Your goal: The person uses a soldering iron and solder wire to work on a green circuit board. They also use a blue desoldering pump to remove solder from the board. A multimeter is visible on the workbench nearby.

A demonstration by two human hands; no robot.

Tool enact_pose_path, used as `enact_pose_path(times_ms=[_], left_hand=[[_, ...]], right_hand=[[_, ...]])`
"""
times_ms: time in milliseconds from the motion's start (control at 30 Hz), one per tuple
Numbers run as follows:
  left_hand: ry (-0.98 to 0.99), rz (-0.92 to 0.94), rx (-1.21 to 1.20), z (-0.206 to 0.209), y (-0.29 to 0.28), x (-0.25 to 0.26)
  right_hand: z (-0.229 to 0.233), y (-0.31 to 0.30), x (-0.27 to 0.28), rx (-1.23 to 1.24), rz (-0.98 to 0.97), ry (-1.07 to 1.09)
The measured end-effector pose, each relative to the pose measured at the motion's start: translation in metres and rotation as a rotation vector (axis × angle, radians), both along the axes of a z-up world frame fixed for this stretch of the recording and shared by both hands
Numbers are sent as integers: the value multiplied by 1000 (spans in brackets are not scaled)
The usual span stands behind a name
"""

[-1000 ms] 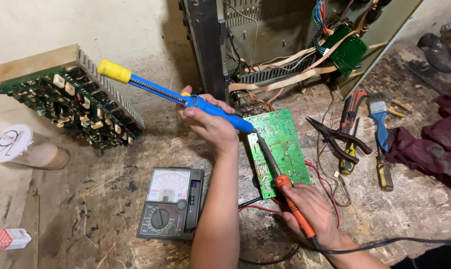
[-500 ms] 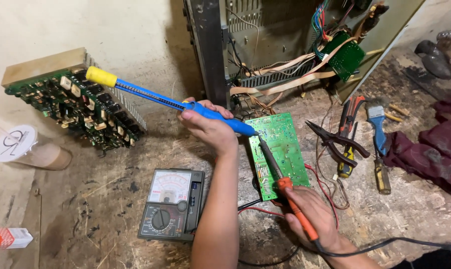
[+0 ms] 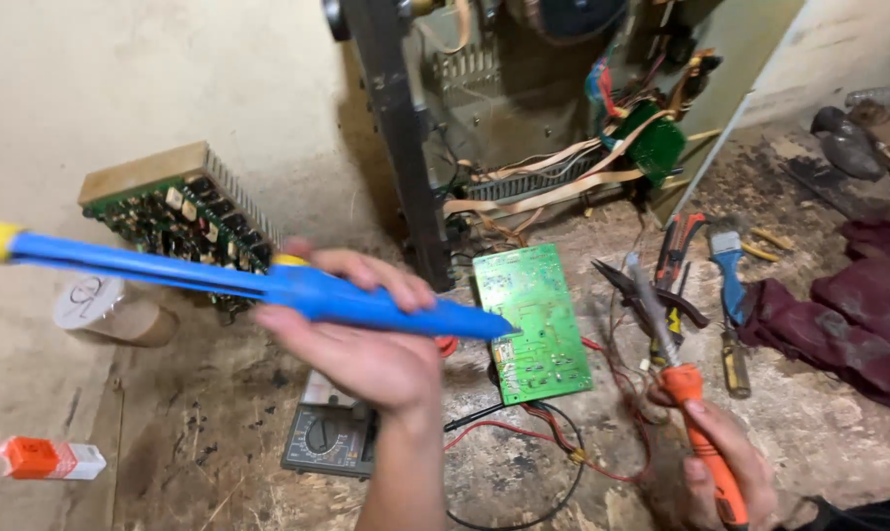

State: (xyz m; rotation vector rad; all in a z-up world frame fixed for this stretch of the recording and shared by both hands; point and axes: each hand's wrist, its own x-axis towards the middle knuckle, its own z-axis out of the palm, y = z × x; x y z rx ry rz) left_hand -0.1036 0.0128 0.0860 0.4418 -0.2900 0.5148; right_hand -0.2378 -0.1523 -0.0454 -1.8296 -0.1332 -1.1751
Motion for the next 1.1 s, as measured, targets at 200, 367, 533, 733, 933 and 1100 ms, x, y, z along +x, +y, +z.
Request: enact_pose_path(times_ms=[200,367,533,733,933,1100], left_hand=[[209,-240,406,-61,-102,-78],[267,-342,720,-66,-130,-103],[532,-240,1424,-54,-93,-80],[284,-234,1478,-51,-106,-101],[292,-282,1626,-46,-114,-112],[396,193,1801,-74,-51,-63]], right_hand=[[-34,-47,-31,-253,-132,48],[-6,-46,-46,-236,-190,7],[30,-81,-49,713,-267,160],[45,-151,-16,1038,-38,107],[69,-144,-10,921,7,243],[60,-146,15,796,-108,471]])
